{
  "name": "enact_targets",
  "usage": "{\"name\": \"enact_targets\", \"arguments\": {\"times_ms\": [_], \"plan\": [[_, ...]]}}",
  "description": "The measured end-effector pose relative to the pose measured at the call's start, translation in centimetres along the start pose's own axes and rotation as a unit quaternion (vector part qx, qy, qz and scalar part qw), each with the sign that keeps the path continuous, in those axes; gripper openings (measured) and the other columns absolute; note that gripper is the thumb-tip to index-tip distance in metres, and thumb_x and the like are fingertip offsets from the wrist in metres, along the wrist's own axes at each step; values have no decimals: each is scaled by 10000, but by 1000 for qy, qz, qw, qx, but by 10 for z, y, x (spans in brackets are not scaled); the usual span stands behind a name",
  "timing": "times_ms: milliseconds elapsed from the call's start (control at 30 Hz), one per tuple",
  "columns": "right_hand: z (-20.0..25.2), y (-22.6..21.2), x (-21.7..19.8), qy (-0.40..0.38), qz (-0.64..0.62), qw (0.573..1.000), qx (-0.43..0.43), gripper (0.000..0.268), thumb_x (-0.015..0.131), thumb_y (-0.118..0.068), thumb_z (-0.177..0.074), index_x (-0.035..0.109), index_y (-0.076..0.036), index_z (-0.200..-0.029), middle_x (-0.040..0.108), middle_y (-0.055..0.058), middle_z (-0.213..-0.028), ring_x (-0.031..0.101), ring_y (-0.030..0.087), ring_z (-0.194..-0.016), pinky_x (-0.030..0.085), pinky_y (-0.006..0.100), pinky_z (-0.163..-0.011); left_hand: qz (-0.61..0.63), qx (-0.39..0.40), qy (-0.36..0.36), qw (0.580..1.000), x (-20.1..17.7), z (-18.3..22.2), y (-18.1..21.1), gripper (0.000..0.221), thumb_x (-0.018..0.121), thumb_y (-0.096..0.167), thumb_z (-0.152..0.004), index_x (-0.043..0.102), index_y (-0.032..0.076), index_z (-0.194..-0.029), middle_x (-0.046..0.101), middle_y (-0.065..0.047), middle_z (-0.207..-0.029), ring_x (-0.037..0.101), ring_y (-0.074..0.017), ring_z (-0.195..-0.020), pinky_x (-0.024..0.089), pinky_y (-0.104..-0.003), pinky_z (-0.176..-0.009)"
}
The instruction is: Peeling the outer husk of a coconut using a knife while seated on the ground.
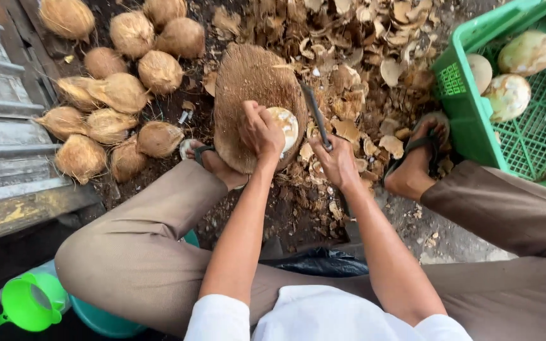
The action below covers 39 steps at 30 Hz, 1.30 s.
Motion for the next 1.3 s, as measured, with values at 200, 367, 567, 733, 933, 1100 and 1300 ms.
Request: {"name": "enact_targets", "arguments": {"times_ms": [200, 367, 567, 733, 933, 1100, 1300], "plan": [[11, 18, 16, -92, 30, 992, 84, 470, 562, -422, -1025, 640, 32, -1118, 619, 202, -756, 605, 313, -658, 481, 475, -674, -37, 108, -47, 992, -14, 17, 14, 206, 344, 266, -917, 456, 200, -1076, 694, -120, -973, 656, -308, -934, 444, -464, -816], [13, 24, 30, -60, -98, 989, 95, 449, 622, -406, -980, 598, 30, -1082, 533, 82, -620, 546, 186, -531, 462, 342, -545, -43, 124, -105, 986, -38, 44, 17, 527, 542, 560, -806, 494, 167, -1155, 648, -178, -1035, 633, -356, -985, 452, -532, -866], [-7, 42, 30, -50, -102, 989, 98, 522, 724, -514, -927, 663, 3, -944, 552, 108, -583, 564, 220, -532, 463, 359, -530, -107, 25, -172, 979, -49, 52, 26, 985, 798, 706, -573, 515, 89, -1287, 590, -229, -1157, 612, -397, -1068, 462, -551, -922], [-12, 52, 34, -77, -117, 983, 118, 688, 688, -510, -971, 577, 109, -1251, 589, 158, -651, 472, 206, -466, 457, 331, -483, -32, -3, -174, 984, -45, 41, 10, 1039, 879, 676, -531, 526, 71, -1299, 586, -233, -1139, 594, -401, -1072, 466, -551, -932], [-8, 39, 37, -72, -125, 987, 76, 623, 690, -539, -972, 624, 55, -1150, 562, 97, -647, 532, 211, -528, 434, 320, -514, -348, 362, -176, 847, -52, 26, 56, 887, 896, 459, -641, 507, 116, -1360, 499, -192, -1370, 469, -348, -1259, 401, -518, -1059], [6, 29, 40, -98, -138, 980, 104, 570, 647, -465, -1003, 611, 75, -1184, 560, 99, -626, 482, 189, -463, 415, 312, -478, -214, 351, -249, 877, -35, 27, 51, 965, 935, 333, -655, 412, 40, -1412, 372, -256, -1501, 386, -414, -1386, 292, -590, -1185], [14, 25, 36, -102, -133, 979, 117, 357, 587, -251, -1034, 630, 64, -1195, 607, 142, -659, 496, 218, -489, 443, 344, -571, -42, 145, -216, 965, -22, 18, 7, 1344, 983, 190, -527, 185, 169, -1608, 277, -331, -1525, 396, -507, -1372, 349, -682, -1120]]}}
Point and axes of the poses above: each hand's wrist, its own z-axis away from the middle knuckle, its own x-axis out of the palm, y = z × x, the point moved 8 cm from there along -z, towards the middle knuckle
